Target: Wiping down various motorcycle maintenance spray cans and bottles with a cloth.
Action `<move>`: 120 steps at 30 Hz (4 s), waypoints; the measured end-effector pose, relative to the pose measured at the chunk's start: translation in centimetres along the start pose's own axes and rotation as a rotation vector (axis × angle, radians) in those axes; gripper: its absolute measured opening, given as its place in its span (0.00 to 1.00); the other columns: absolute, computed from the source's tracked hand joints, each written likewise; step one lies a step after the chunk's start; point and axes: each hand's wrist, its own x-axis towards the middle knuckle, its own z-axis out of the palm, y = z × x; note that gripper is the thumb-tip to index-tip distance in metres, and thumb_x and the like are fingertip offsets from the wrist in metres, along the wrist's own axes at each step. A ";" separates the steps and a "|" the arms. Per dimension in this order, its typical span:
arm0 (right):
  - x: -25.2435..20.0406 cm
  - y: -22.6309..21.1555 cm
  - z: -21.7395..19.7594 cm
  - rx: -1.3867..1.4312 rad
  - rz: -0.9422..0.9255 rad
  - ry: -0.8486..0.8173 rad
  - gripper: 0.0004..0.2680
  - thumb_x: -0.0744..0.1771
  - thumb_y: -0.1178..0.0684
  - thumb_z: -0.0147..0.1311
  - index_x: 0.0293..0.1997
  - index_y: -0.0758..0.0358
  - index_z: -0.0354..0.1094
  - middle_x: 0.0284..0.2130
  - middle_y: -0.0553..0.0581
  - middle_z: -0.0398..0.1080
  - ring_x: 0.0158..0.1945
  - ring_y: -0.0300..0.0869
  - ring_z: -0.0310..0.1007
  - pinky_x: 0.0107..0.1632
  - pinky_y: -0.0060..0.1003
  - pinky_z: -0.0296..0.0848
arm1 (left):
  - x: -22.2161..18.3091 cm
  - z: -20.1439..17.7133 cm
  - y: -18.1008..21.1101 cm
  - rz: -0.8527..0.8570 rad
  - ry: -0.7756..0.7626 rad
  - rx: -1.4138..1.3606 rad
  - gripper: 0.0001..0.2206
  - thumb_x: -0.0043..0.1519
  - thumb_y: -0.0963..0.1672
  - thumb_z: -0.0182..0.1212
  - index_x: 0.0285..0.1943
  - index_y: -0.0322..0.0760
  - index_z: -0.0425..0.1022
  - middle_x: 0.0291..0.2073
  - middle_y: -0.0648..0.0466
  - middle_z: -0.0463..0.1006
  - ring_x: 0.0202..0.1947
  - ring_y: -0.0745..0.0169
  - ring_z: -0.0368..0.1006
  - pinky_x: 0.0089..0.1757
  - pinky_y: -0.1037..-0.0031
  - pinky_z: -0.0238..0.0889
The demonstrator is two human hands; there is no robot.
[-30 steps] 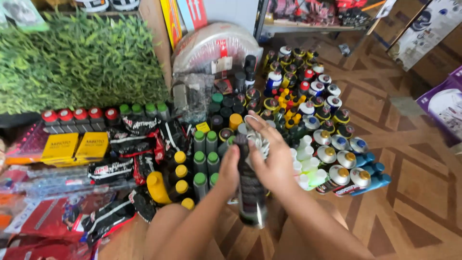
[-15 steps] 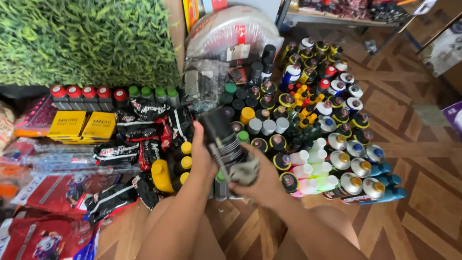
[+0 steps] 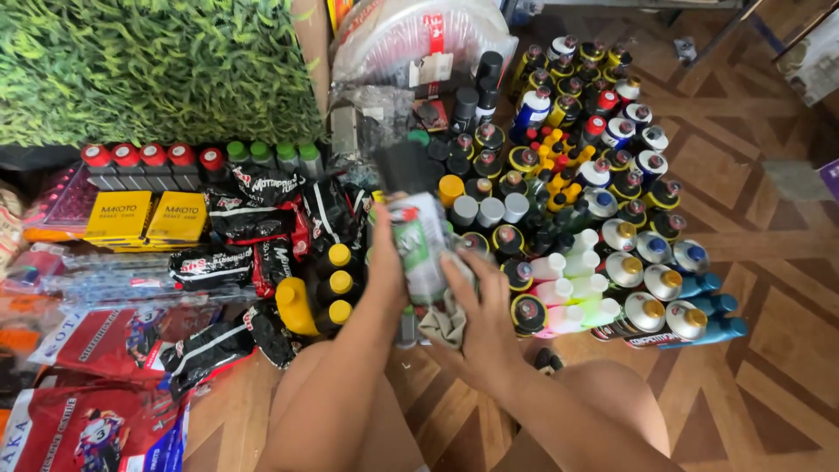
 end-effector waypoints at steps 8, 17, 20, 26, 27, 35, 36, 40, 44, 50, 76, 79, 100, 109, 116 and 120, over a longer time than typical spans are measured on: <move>2.9 5.2 -4.3 -0.441 -0.171 0.297 0.30 0.61 0.60 0.64 0.74 0.54 0.57 0.74 0.69 0.48 0.76 0.58 0.48 0.74 0.50 0.52 | -3.3 1.1 -6.7 0.061 -0.221 0.813 0.25 0.72 0.57 0.38 0.55 0.38 0.73 0.48 0.51 0.79 0.47 0.65 0.74 0.51 0.76 0.66; -0.3 4.5 0.1 0.215 -0.010 0.137 0.25 0.71 0.59 0.48 0.80 0.68 0.46 0.75 0.63 0.55 0.78 0.49 0.50 0.77 0.41 0.47 | -2.2 0.1 -2.1 -0.035 0.107 0.427 0.27 0.71 0.56 0.38 0.54 0.32 0.76 0.41 0.51 0.83 0.39 0.62 0.80 0.45 0.70 0.73; -0.2 1.0 0.0 0.213 0.076 -0.015 0.34 0.62 0.66 0.57 0.79 0.67 0.45 0.69 0.63 0.58 0.70 0.47 0.61 0.70 0.39 0.58 | -1.9 0.3 -0.6 0.114 0.101 0.294 0.26 0.72 0.55 0.40 0.57 0.30 0.74 0.42 0.49 0.82 0.39 0.59 0.79 0.45 0.67 0.73; -0.6 5.2 -0.4 0.487 0.376 -0.182 0.41 0.56 0.56 0.73 0.75 0.65 0.45 0.62 0.59 0.66 0.64 0.41 0.66 0.67 0.38 0.63 | -2.7 2.3 1.0 0.115 0.077 0.151 0.27 0.69 0.57 0.40 0.63 0.36 0.67 0.48 0.51 0.79 0.45 0.60 0.78 0.48 0.67 0.74; -0.6 5.6 -0.6 0.693 0.377 -0.228 0.40 0.57 0.56 0.73 0.76 0.66 0.45 0.60 0.59 0.66 0.62 0.43 0.67 0.66 0.40 0.65 | -2.7 2.1 1.2 0.057 0.052 0.120 0.29 0.68 0.59 0.38 0.63 0.36 0.68 0.47 0.50 0.80 0.44 0.60 0.79 0.46 0.67 0.75; -1.4 1.1 -0.5 0.726 0.314 -0.332 0.35 0.65 0.54 0.61 0.79 0.66 0.38 0.65 0.57 0.62 0.65 0.40 0.61 0.68 0.36 0.59 | -2.7 2.8 2.9 -0.040 0.022 0.060 0.34 0.68 0.63 0.37 0.59 0.33 0.73 0.39 0.48 0.81 0.35 0.57 0.80 0.39 0.66 0.75; -1.6 0.8 -0.4 0.533 0.230 -0.248 0.34 0.65 0.52 0.61 0.79 0.65 0.39 0.63 0.60 0.59 0.65 0.44 0.62 0.68 0.39 0.60 | -2.7 2.6 2.7 -0.049 0.071 0.094 0.35 0.67 0.63 0.37 0.58 0.33 0.74 0.39 0.48 0.82 0.35 0.57 0.80 0.39 0.66 0.75; -1.6 0.9 -0.9 -0.184 -0.156 -0.040 0.30 0.66 0.47 0.57 0.77 0.60 0.45 0.66 0.71 0.49 0.66 0.60 0.52 0.69 0.48 0.52 | -1.5 0.8 -0.9 -0.042 0.046 0.208 0.34 0.67 0.62 0.38 0.60 0.33 0.74 0.43 0.48 0.81 0.40 0.57 0.79 0.44 0.66 0.74; -0.3 2.8 -1.9 -0.190 -0.048 0.049 0.24 0.71 0.47 0.48 0.78 0.58 0.48 0.69 0.75 0.47 0.69 0.64 0.50 0.73 0.51 0.50 | -3.2 0.1 -5.1 0.013 -0.120 0.399 0.31 0.71 0.60 0.41 0.64 0.31 0.69 0.49 0.47 0.77 0.47 0.59 0.74 0.49 0.66 0.70; 2.4 5.5 -4.8 -0.247 -0.092 0.343 0.20 0.75 0.49 0.43 0.79 0.57 0.51 0.73 0.69 0.48 0.76 0.57 0.50 0.78 0.47 0.50 | -5.4 2.3 -6.0 0.005 -0.285 0.762 0.31 0.68 0.57 0.51 0.75 0.36 0.57 0.56 0.53 0.74 0.54 0.67 0.68 0.54 0.73 0.63; 0.0 9.1 -2.1 0.603 0.244 -0.177 0.30 0.66 0.45 0.61 0.75 0.67 0.52 0.59 0.59 0.67 0.59 0.42 0.66 0.64 0.40 0.65 | -4.4 2.3 1.1 -0.076 -0.220 -0.085 0.41 0.64 0.65 0.48 0.64 0.25 0.69 0.55 0.34 0.78 0.46 0.50 0.78 0.48 0.62 0.72; 0.8 7.8 -3.6 0.880 0.222 0.162 0.24 0.69 0.43 0.58 0.69 0.67 0.54 0.59 0.65 0.67 0.61 0.50 0.68 0.66 0.48 0.66 | -4.5 2.4 1.5 0.034 -0.218 0.027 0.36 0.65 0.62 0.54 0.63 0.26 0.67 0.48 0.37 0.78 0.42 0.50 0.78 0.45 0.59 0.73; 3.7 6.4 -5.2 0.655 0.254 0.271 0.22 0.73 0.45 0.43 0.73 0.69 0.54 0.60 0.65 0.67 0.62 0.47 0.67 0.66 0.42 0.65 | -8.0 4.1 -1.3 -0.566 -0.439 0.132 0.35 0.64 0.64 0.48 0.58 0.32 0.72 0.39 0.43 0.80 0.33 0.54 0.79 0.36 0.66 0.75; 0.4 6.4 -2.4 0.556 0.232 -0.154 0.34 0.62 0.46 0.63 0.76 0.59 0.47 0.62 0.58 0.60 0.61 0.44 0.62 0.63 0.41 0.65 | -3.8 2.0 1.9 0.000 0.111 -0.120 0.36 0.67 0.65 0.37 0.61 0.34 0.70 0.46 0.47 0.79 0.45 0.49 0.77 0.50 0.54 0.72; 0.3 3.5 -2.1 0.479 0.031 -0.195 0.39 0.56 0.53 0.68 0.75 0.62 0.47 0.64 0.57 0.60 0.66 0.46 0.61 0.68 0.41 0.59 | -3.3 1.4 0.7 0.048 0.073 0.015 0.26 0.70 0.57 0.40 0.66 0.39 0.67 0.56 0.48 0.76 0.58 0.51 0.72 0.61 0.54 0.62; -1.4 9.4 -1.3 0.889 0.128 -0.084 0.28 0.62 0.64 0.54 0.72 0.67 0.55 0.59 0.58 0.61 0.65 0.46 0.59 0.69 0.41 0.56 | -4.6 2.4 0.8 -0.154 -0.025 0.036 0.31 0.68 0.60 0.42 0.66 0.35 0.67 0.51 0.46 0.77 0.48 0.52 0.76 0.51 0.58 0.71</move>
